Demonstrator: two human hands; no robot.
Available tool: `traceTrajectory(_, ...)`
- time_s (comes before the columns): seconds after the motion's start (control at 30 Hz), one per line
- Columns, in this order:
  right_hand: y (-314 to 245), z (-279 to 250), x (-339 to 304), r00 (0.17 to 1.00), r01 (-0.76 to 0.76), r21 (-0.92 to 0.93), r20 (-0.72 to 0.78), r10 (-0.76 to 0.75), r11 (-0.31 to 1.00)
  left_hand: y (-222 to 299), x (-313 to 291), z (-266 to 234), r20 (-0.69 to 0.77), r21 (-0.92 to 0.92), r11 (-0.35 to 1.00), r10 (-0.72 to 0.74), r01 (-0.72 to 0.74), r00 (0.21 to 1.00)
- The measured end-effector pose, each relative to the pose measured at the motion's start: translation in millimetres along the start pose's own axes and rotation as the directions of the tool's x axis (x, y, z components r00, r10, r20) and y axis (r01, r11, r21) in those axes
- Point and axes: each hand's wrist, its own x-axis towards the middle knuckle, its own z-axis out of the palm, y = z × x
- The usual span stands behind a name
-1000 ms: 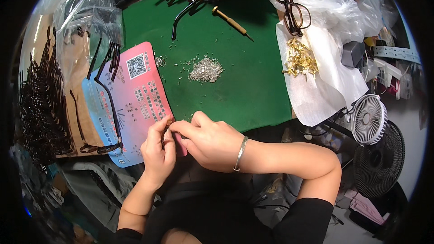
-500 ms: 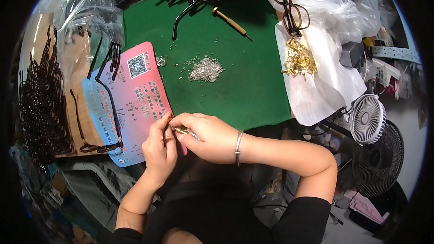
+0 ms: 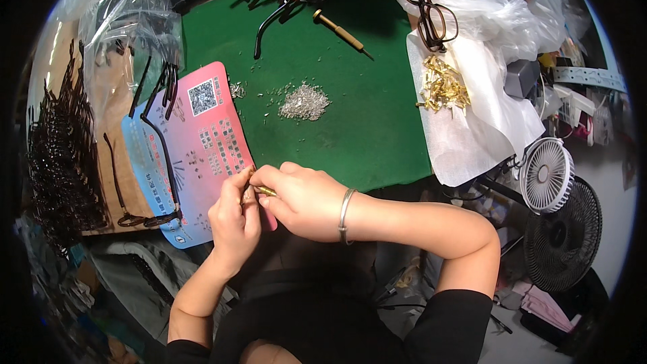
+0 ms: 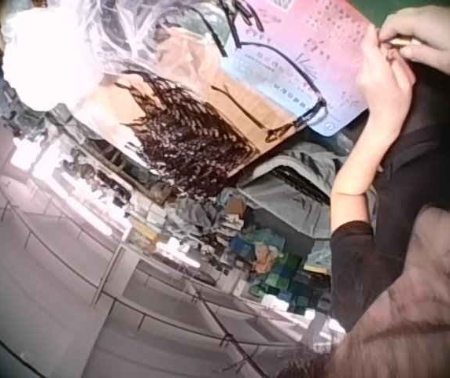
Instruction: The person assembles eyeglasses by inserting small screws into the hinge area of the frames using a screwdriver. They repeatedly pick up frames, align the screws, and tighten them before placing the finished units aside.
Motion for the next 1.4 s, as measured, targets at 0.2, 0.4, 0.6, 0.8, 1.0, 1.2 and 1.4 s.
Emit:
traceTrajectory(0.2, -5.5, 6.4, -13.9, 0.977, 0.073, -0.451, -0.147, -0.154, 0.89, 6.3, 4.5, -3.6, 0.033, -0.024, 1.0, -0.008, 0.009, 0.999)
traceTrajectory(0.4, -3.7, -18.6, -44.1, 0.931, 0.015, -0.472, -0.315, -0.185, 0.882, 11.9, 21.4, -16.1, -0.111, -0.358, 0.91, -0.265, 0.21, 0.958)
traceTrajectory(0.6, 34.4, -26.3, -38.1, 0.851, 0.029, -0.371, -0.477, -0.218, 0.928, -23.9, 48.7, -22.8, -0.045, 0.014, 0.91, 0.415, -0.415, 0.909)
traceTrajectory(0.8, 18.3, -91.9, -45.9, 0.741, -0.238, -0.404, -0.664, -0.104, 0.883, -19.2, 20.0, -55.0, 0.192, -0.675, 0.665, -0.26, 0.32, 0.946)
traceTrajectory(1.0, 66.3, -197.1, -22.4, 0.43, -0.672, -0.428, -0.89, -0.152, 0.604, 0.8, 22.0, -54.2, 0.633, -0.773, 0.089, 0.172, 0.628, 0.755)
traceTrajectory(1.2, 36.6, -177.4, -50.5, 0.253, -0.537, -0.428, -0.904, -0.345, 0.727, -17.3, 0.3, -65.9, 0.54, -0.721, 0.35, -0.257, 0.598, 0.802)
traceTrajectory(1.4, -25.3, -56.0, -56.2, 0.826, 0.14, -0.385, -0.463, -0.322, 0.912, -0.9, 23.3, -65.0, 0.267, -0.404, 0.736, -0.473, 0.543, 0.84)
